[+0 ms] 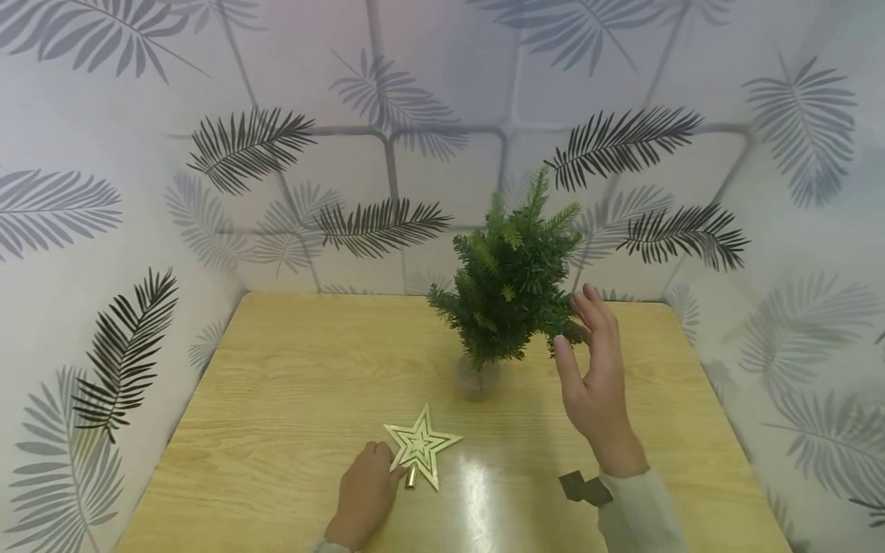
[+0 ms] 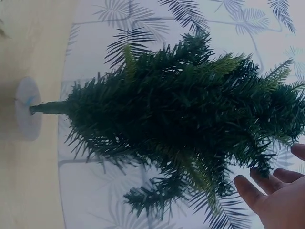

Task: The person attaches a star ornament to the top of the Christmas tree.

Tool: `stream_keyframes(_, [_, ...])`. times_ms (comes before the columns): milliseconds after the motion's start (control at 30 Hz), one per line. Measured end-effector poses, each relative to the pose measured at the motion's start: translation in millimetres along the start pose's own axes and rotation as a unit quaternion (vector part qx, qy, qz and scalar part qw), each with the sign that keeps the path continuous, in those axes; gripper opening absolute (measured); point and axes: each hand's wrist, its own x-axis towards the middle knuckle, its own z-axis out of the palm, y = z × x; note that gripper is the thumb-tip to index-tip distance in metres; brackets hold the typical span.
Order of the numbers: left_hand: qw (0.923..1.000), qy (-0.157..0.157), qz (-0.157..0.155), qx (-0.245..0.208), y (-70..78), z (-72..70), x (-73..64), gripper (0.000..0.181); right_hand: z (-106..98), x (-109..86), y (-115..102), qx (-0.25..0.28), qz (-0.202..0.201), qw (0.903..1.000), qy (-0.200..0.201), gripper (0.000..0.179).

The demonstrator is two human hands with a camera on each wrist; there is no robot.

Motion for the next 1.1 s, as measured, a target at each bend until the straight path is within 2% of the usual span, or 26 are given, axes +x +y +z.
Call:
stream_keyframes(100, [0.9998, 0.000, -0.012, -0.014, 3.2, -3.9, -0.7, 0.025, 4, 8.5, -2, 0.011, -0.009, 0.9999, 0.003, 0.060])
stream_keyframes(267, [0.9987, 0.006, -0.008, -0.050, 3.4, -6.3, -1.5, 0.026, 9, 23.2, -6, 0.036, -0.020, 0.9991, -0.005, 0.067])
stream_keyframes(333, [0.9977, -0.003, -0.014, -0.067, 1.3, -6.2, -1.8, 0.024, 10, 28.7, -6, 0.039, -0.029, 0.9988, -0.009, 0.065])
stream_keyframes(433, [0.9928, -0.037, -0.022, -0.112, -3.8, -6.7, -0.6, 0.017, 12, 38.0, -6, 0.034, -0.038, 0.9986, -0.014, 0.062])
stream_keyframes(600, [0.9736, -0.092, -0.017, -0.208, -12.1, -10.0, 1.2, 0.014, 15, 55.3, -5, 0.010, -0.045, 0.9988, -0.016, 0.064])
stream_keyframes(733, [0.9489, -0.129, -0.022, -0.287, -12.7, -15.6, -0.7, 0.016, 18, 66.4, -5, -0.003, -0.065, 0.9979, -0.010, 0.068])
stream_keyframes(833, [0.9345, -0.145, -0.021, -0.324, -13.3, -18.1, -2.0, 0.024, 19, 74.0, -7, -0.015, -0.075, 0.9970, -0.006, 0.069])
stream_keyframes(933, [0.9277, -0.149, -0.018, -0.342, -13.8, -20.4, -2.7, 0.027, 19, 80.2, -9, -0.021, -0.080, 0.9965, -0.007, 0.067])
stream_keyframes(1033, [0.9216, -0.157, -0.024, -0.354, -14.2, -22.6, -3.1, 0.020, 19, 84.9, -10, -0.029, -0.087, 0.9957, -0.011, 0.066])
stream_keyframes(1100, [0.9229, -0.158, -0.024, -0.350, -14.4, -24.3, -3.5, 0.015, 20, 87.6, -10, -0.032, -0.090, 0.9954, -0.013, 0.064])
